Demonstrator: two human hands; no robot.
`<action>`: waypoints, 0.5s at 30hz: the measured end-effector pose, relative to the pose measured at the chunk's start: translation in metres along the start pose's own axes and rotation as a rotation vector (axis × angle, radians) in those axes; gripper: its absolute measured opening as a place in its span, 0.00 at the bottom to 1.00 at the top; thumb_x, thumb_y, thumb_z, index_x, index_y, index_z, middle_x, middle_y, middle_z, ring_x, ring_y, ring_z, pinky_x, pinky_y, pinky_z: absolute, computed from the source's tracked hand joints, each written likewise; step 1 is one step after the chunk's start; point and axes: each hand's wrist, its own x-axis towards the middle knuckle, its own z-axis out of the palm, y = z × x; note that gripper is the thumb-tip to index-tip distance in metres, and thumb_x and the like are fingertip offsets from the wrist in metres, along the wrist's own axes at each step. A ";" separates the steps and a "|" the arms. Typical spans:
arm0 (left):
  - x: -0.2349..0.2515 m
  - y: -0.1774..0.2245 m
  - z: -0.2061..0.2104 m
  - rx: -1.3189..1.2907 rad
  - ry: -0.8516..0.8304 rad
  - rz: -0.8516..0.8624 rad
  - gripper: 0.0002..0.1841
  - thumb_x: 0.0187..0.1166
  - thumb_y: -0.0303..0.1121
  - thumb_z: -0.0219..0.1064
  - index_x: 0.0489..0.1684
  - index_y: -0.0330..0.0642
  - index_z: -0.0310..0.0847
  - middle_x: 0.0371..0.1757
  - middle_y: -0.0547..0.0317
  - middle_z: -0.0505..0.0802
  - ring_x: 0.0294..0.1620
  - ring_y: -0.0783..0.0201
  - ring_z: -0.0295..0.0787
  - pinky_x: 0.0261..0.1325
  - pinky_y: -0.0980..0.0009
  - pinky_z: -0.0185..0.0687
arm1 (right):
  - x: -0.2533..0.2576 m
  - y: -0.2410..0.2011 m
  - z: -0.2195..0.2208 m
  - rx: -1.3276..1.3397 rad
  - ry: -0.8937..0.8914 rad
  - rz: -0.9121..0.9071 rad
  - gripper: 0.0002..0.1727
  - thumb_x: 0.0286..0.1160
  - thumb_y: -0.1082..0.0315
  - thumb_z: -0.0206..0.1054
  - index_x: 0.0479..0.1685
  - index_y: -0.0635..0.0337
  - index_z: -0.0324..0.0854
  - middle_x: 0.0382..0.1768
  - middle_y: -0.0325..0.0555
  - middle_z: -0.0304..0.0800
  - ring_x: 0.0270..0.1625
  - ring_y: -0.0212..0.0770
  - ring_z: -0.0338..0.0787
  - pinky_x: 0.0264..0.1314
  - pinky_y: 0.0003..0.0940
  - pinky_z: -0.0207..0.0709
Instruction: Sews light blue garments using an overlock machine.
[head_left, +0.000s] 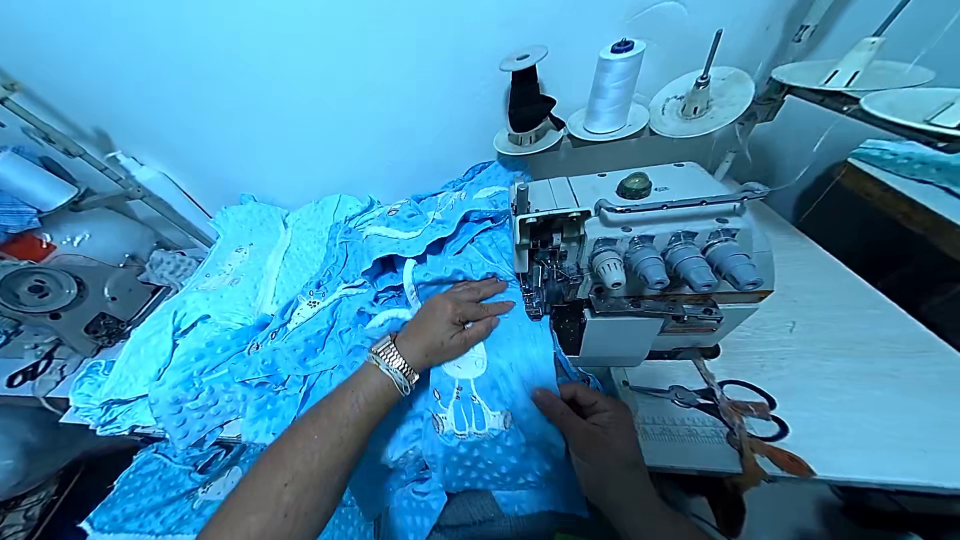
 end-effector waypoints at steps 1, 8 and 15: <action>0.004 -0.010 -0.003 0.019 -0.027 0.016 0.20 0.86 0.36 0.55 0.62 0.39 0.92 0.74 0.44 0.88 0.81 0.49 0.79 0.87 0.51 0.64 | 0.005 -0.002 0.003 -0.015 -0.004 0.029 0.09 0.72 0.65 0.75 0.26 0.57 0.89 0.20 0.38 0.88 0.22 0.28 0.86 0.26 0.22 0.82; 0.022 -0.021 -0.024 0.553 -0.036 0.114 0.23 0.84 0.37 0.50 0.66 0.43 0.90 0.74 0.39 0.86 0.82 0.38 0.76 0.85 0.35 0.59 | 0.005 -0.004 0.009 -0.136 -0.016 -0.003 0.08 0.71 0.65 0.77 0.28 0.57 0.87 0.20 0.38 0.87 0.21 0.29 0.84 0.24 0.23 0.79; -0.059 0.152 0.004 -0.024 -0.426 -0.549 0.13 0.78 0.35 0.68 0.50 0.35 0.89 0.46 0.46 0.95 0.50 0.50 0.94 0.56 0.48 0.88 | -0.049 -0.001 0.003 -0.565 -0.370 -0.024 0.13 0.74 0.67 0.65 0.48 0.67 0.89 0.43 0.55 0.91 0.48 0.46 0.92 0.53 0.44 0.87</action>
